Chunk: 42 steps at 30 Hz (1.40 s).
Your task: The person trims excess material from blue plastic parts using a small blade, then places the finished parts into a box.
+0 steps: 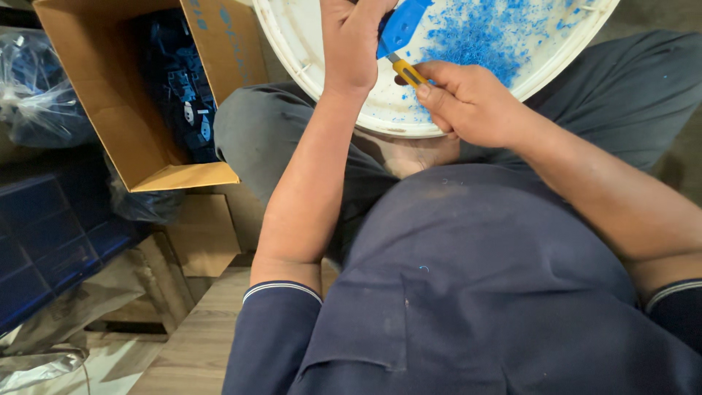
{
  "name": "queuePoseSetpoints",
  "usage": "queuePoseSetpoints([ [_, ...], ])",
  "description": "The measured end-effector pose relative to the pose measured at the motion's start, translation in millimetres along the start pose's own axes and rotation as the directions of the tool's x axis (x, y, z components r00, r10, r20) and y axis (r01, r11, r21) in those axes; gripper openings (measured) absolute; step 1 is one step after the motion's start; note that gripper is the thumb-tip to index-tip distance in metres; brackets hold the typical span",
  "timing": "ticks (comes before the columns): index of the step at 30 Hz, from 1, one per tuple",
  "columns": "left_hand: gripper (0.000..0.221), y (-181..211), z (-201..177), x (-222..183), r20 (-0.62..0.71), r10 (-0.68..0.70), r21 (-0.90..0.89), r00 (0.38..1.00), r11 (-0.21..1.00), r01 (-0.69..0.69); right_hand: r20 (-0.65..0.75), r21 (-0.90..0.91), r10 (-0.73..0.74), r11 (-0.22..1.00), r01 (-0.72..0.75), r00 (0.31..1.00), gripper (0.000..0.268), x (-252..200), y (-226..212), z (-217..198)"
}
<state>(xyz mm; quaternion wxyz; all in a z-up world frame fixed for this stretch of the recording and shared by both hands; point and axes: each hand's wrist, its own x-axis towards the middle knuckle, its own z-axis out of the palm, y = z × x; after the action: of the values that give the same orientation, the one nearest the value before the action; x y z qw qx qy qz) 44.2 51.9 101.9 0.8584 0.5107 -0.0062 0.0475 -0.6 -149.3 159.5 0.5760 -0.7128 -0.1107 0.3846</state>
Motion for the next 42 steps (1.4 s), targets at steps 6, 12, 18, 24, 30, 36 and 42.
queuePoseSetpoints([
  [6,0.024,-2.2,-0.9,0.4,-0.02,0.003,-0.042,1.0,0.999,-0.003,-0.16,-0.368,-0.249,0.913,0.177,0.955,0.036,-8.3,-7.2,-6.7],
  [12,0.021,-2.4,-2.2,-2.1,0.034,-0.005,-0.044,0.999,0.999,0.006,-0.164,-0.626,-0.339,0.762,0.168,0.926,0.036,-15.2,-21.0,-2.9],
  [18,0.026,-3.7,0.9,0.2,0.005,0.014,-0.011,1.0,1.0,-0.013,-0.152,-0.626,-0.339,0.76,0.176,0.928,0.037,-20.8,-30.8,-3.7],
  [24,0.011,2.2,9.1,-0.1,-0.01,0.027,-0.01,1.0,1.0,-0.027,-0.155,-0.634,-0.45,0.728,0.261,0.879,0.035,-24.7,-28.7,-7.6],
  [30,0.01,20.9,8.2,9.1,0.052,-0.159,-0.144,0.986,0.976,0.165,-0.332,-0.025,-0.166,0.986,0.167,0.929,0.035,-5.0,-13.8,-12.6],
  [36,0.01,15.8,2.4,5.9,-0.014,-0.176,-0.058,0.984,0.983,0.175,-0.313,-0.119,-0.162,0.984,0.13,0.936,0.034,-7.8,-8.9,-14.6],
  [42,0.012,-10.9,-12.8,2.6,-0.039,-0.014,-0.012,0.999,1.0,0.013,-0.229,-0.379,-0.203,0.919,0.105,0.952,0.034,-10.6,-9.3,-13.4],
])
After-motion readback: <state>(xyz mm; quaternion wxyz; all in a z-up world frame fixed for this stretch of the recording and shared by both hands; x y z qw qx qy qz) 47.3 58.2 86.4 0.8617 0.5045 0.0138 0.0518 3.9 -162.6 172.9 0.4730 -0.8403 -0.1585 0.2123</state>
